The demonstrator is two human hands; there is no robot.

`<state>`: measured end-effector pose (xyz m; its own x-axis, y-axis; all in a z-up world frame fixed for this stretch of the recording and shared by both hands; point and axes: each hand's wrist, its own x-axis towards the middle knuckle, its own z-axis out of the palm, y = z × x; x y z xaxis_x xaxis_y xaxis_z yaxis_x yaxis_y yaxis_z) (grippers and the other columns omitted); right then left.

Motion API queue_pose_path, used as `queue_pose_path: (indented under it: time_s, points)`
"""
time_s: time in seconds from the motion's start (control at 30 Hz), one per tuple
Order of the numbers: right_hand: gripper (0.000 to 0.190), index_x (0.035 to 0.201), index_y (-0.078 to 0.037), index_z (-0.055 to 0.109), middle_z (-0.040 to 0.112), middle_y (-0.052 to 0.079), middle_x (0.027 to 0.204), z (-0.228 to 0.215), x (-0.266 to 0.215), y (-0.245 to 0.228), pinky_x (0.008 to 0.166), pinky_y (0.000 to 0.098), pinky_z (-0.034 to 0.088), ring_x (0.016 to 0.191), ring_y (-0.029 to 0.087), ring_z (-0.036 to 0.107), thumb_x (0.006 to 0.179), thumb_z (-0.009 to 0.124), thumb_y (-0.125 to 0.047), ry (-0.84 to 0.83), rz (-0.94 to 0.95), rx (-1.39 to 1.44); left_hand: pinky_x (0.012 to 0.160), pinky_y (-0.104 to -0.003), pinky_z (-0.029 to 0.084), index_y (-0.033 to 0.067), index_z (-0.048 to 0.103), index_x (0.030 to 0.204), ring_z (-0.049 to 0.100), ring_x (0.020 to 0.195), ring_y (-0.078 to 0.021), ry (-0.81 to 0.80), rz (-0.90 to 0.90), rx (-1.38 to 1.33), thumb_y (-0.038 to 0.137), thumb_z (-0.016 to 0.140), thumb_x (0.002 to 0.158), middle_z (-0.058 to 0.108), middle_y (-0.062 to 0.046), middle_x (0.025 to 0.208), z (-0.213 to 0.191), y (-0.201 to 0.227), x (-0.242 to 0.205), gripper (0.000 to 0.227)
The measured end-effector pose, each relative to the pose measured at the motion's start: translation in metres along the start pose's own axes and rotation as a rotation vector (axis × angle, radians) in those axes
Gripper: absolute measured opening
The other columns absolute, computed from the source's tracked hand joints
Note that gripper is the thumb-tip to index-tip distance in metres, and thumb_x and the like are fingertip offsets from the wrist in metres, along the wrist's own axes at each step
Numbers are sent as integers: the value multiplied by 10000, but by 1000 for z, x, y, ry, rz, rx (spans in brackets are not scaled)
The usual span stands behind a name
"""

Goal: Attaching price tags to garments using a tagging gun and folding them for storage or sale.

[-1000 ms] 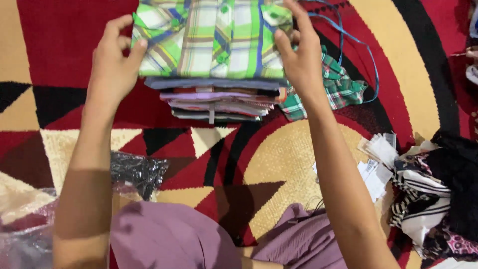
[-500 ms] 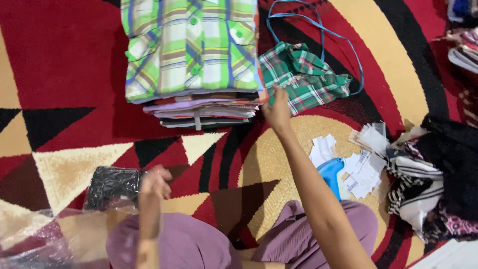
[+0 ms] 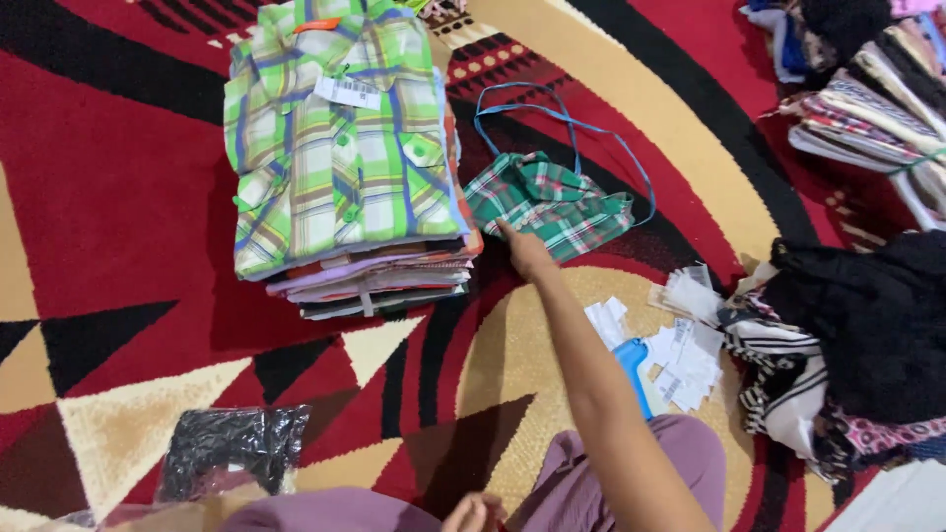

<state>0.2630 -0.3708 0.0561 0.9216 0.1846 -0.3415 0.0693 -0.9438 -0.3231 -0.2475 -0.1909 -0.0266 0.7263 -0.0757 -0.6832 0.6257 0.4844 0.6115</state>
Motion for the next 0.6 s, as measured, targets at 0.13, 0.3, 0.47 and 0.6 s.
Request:
queue_pose_path:
  time_s: [0.13,0.3,0.47,0.6]
  points:
    - [864,1540,-271,495,599,90,1489,-42,-42,56,1019,353,450,1335,297,577,735,432,34,-43,-307,146,736,-355,520,95,640,1360,640,854,-255,-267,-376,-184,590,400,944,749,-162,1213,14,81,20,690]
    - [723,1407,-104,562,694,57,1249,-125,-240,-1,1014,392,492,1092,244,653,700,496,34,-388,-590,187,1160,-561,351,145,445,1566,395,1487,-438,-281,-568,-948,651,430,945,465,-211,1596,94,171,-45,801]
    - [706,1418,-170,572,771,106,971,-132,-404,-93,591,335,577,676,209,689,768,422,60,-781,-569,204,1239,-643,216,153,515,1430,340,1514,-501,-278,-516,-987,796,259,979,503,-187,1512,86,109,-37,825]
    - [911,1567,-294,479,242,48,541,-120,-469,-142,455,428,200,476,236,219,767,424,138,-885,-714,-88,1240,-652,161,172,395,1482,250,1532,-472,-133,-412,-978,769,254,987,379,-167,1559,53,68,-42,789]
